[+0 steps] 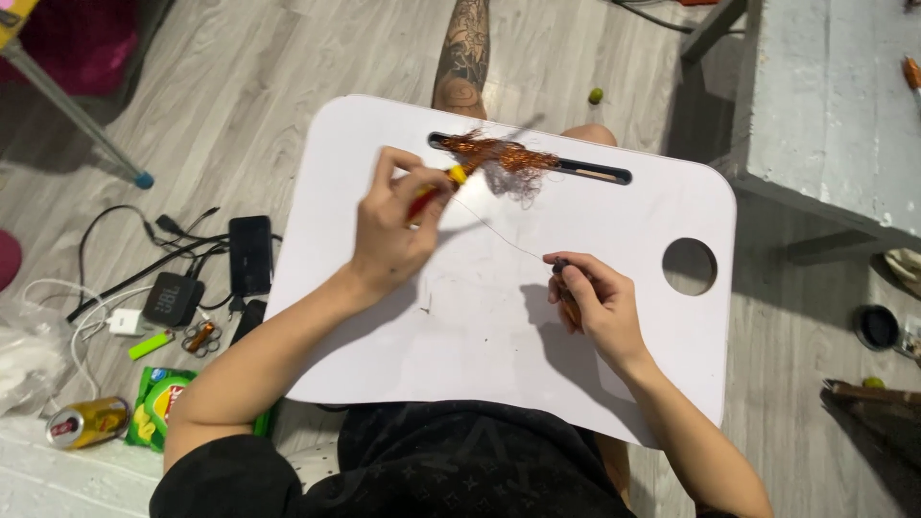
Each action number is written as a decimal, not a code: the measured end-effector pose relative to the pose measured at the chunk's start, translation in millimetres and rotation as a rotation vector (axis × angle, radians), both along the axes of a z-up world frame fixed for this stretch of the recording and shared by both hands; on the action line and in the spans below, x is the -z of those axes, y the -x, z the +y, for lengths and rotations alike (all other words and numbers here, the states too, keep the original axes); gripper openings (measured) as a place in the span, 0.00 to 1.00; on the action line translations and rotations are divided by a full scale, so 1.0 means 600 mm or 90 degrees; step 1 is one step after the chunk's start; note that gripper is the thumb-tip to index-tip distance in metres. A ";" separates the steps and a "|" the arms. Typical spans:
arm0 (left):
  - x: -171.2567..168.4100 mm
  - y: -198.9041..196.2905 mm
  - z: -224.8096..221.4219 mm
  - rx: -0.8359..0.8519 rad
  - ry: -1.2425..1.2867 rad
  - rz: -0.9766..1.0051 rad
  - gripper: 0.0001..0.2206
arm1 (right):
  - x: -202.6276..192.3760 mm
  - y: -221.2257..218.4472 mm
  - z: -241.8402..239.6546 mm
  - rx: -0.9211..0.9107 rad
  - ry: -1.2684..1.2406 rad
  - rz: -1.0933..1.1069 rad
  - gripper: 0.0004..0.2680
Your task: Winding thin copper wire around a small electronic component using a screwdriver as a guide.
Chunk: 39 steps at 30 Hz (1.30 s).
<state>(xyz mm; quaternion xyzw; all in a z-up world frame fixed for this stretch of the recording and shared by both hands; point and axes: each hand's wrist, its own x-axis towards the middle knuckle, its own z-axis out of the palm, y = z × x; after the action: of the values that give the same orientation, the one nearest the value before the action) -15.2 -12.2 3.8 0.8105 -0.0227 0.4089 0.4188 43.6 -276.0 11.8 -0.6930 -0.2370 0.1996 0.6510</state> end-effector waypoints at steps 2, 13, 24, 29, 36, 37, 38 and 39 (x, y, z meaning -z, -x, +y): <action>-0.015 0.004 0.001 0.016 0.028 0.008 0.03 | 0.001 -0.001 -0.003 -0.001 -0.011 0.003 0.09; -0.014 -0.004 0.011 0.026 0.066 0.036 0.02 | -0.005 -0.003 0.000 -0.066 -0.014 -0.137 0.10; -0.003 -0.003 0.012 0.235 0.581 0.184 0.06 | 0.012 -0.006 -0.002 -0.061 0.145 -0.303 0.05; -0.004 -0.002 0.006 0.289 0.605 0.184 0.06 | 0.012 -0.010 0.002 -0.051 0.180 -0.296 0.05; 0.046 -0.007 0.009 0.519 0.639 0.260 0.19 | 0.017 -0.009 -0.001 -0.055 0.213 -0.282 0.05; 0.029 0.001 0.002 0.526 0.638 0.261 0.19 | 0.015 -0.013 -0.002 -0.049 0.216 -0.283 0.05; 0.011 0.008 -0.004 0.600 0.599 0.339 0.24 | 0.013 -0.017 -0.004 -0.052 0.207 -0.272 0.05; -0.006 0.016 -0.010 0.674 0.555 0.416 0.29 | 0.010 -0.021 -0.006 -0.055 0.200 -0.261 0.06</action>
<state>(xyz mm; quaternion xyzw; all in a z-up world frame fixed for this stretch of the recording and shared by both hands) -24.7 -18.2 7.5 0.5323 -0.1197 -0.1352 0.8271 56.2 -279.5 5.9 -0.8006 -0.3593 0.1169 0.4650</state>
